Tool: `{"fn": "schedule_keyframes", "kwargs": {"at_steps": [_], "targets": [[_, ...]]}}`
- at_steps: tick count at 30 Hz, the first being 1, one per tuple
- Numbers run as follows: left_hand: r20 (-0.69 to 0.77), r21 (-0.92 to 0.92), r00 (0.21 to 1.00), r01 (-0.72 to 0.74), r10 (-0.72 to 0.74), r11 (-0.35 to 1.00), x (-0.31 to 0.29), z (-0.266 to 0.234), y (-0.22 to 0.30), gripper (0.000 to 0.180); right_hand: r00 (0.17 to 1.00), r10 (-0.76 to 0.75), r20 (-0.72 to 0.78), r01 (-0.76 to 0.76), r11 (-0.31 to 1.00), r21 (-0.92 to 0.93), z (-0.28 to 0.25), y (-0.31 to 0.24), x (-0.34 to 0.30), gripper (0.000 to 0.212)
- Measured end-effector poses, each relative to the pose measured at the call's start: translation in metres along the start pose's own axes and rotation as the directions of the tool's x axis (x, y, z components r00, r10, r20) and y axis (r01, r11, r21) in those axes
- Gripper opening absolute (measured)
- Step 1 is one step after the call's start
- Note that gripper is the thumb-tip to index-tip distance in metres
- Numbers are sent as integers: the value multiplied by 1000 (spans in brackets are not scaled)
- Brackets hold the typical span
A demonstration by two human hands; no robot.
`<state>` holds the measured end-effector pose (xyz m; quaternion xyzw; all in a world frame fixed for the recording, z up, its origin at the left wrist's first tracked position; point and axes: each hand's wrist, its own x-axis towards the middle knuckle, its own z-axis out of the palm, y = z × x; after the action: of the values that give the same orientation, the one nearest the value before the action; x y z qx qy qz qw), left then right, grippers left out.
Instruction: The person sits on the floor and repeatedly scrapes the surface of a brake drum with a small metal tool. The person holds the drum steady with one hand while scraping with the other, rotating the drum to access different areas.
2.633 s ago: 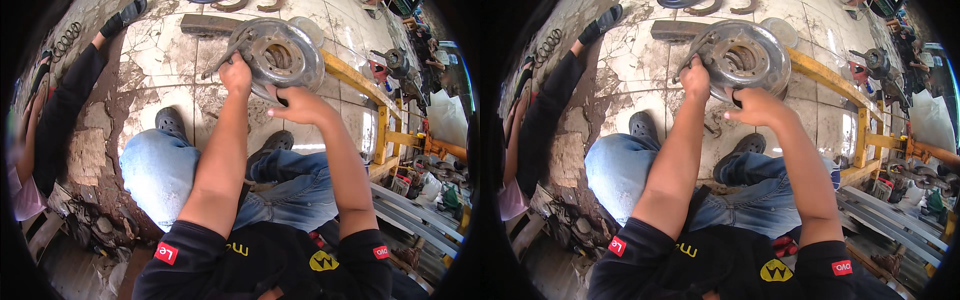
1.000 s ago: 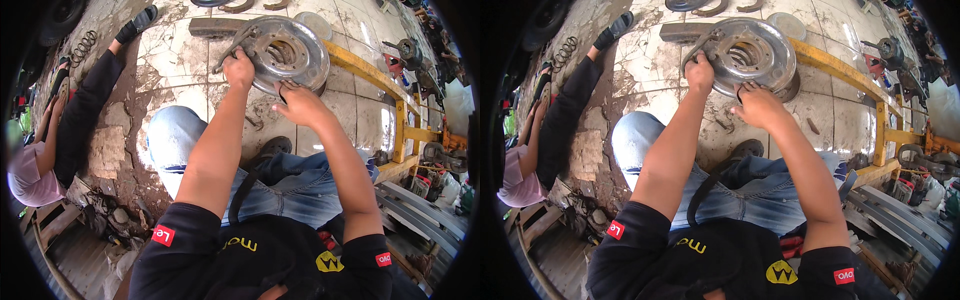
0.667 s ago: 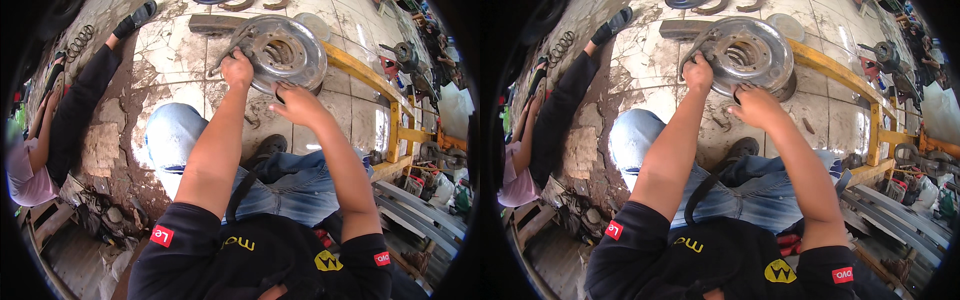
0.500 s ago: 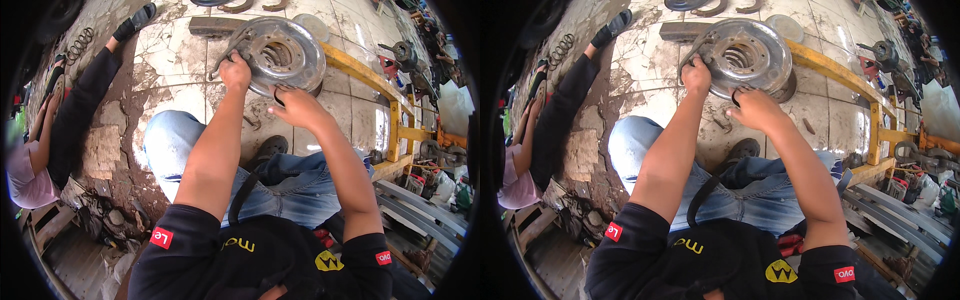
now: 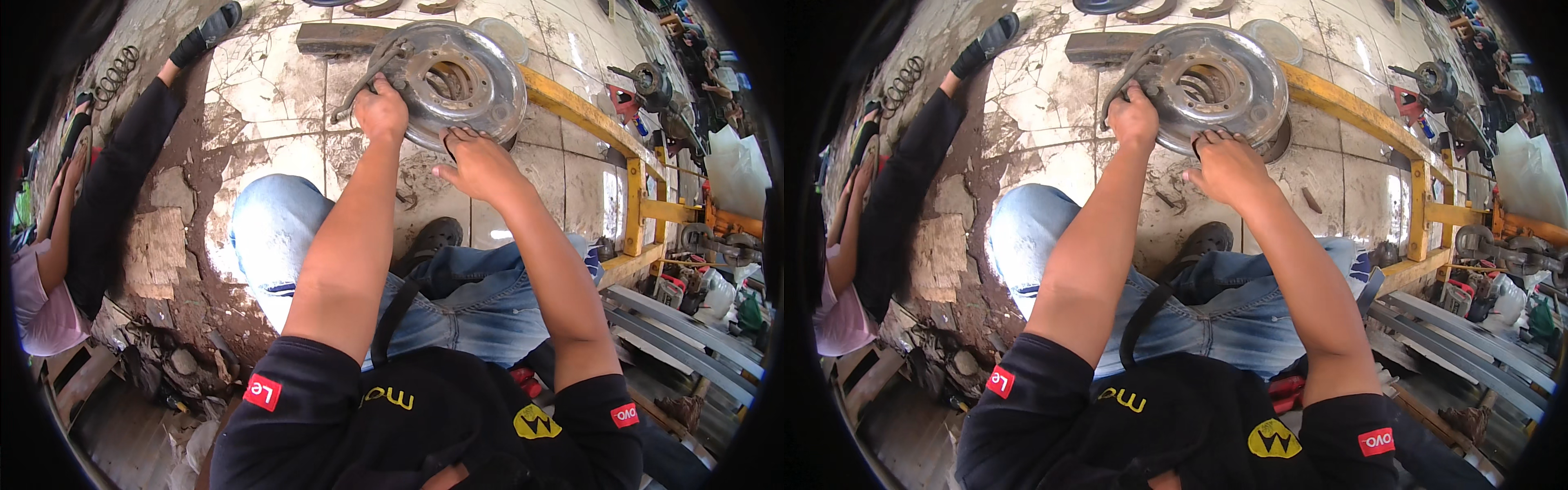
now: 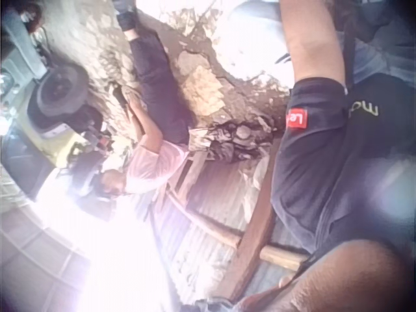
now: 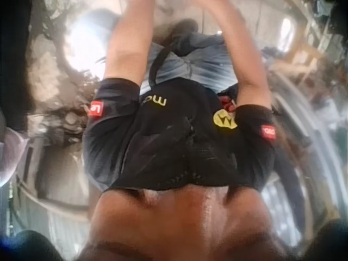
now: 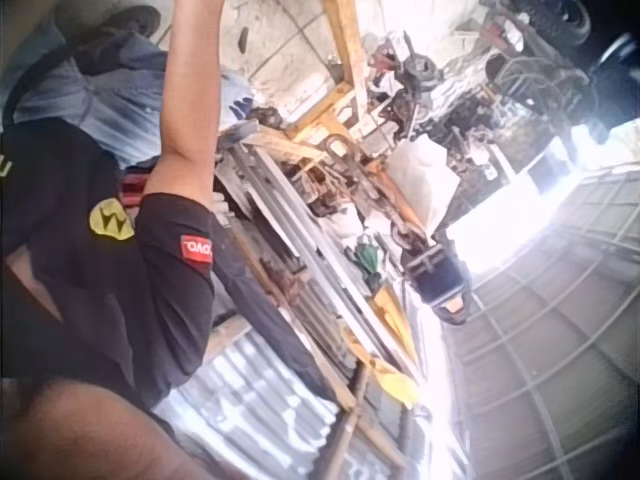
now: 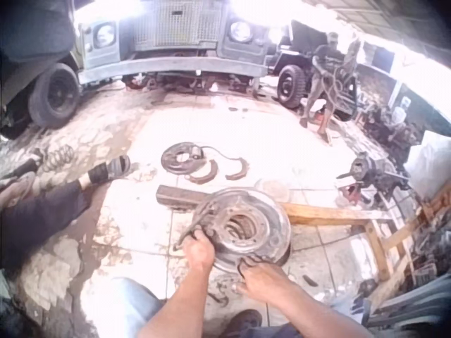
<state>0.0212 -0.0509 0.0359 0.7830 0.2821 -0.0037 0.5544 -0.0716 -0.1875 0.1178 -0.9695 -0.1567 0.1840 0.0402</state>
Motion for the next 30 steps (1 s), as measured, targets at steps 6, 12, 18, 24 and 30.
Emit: {"fn": "schedule_keyframes", "kwargs": {"at_steps": [6,12,18,24,30], "targets": [[-8,12,1000,-27,27,1000,1,-2,-1,63,1000,4,7,-4,999,53,0,1,-9,63],[-9,16,1000,-27,27,999,6,0,-5,65,998,-49,-30,52,993,103,-5,1,-8,61],[13,-30,1000,-2,2,1000,9,2,-2,68,998,-49,28,46,994,101,-2,1,10,62],[10,-20,999,-46,46,999,10,4,-8,64,995,-101,-22,103,989,103,-2,3,-2,65],[-25,-18,996,-83,82,996,21,10,-10,64,988,-97,-118,104,993,55,8,3,-13,64]]}}
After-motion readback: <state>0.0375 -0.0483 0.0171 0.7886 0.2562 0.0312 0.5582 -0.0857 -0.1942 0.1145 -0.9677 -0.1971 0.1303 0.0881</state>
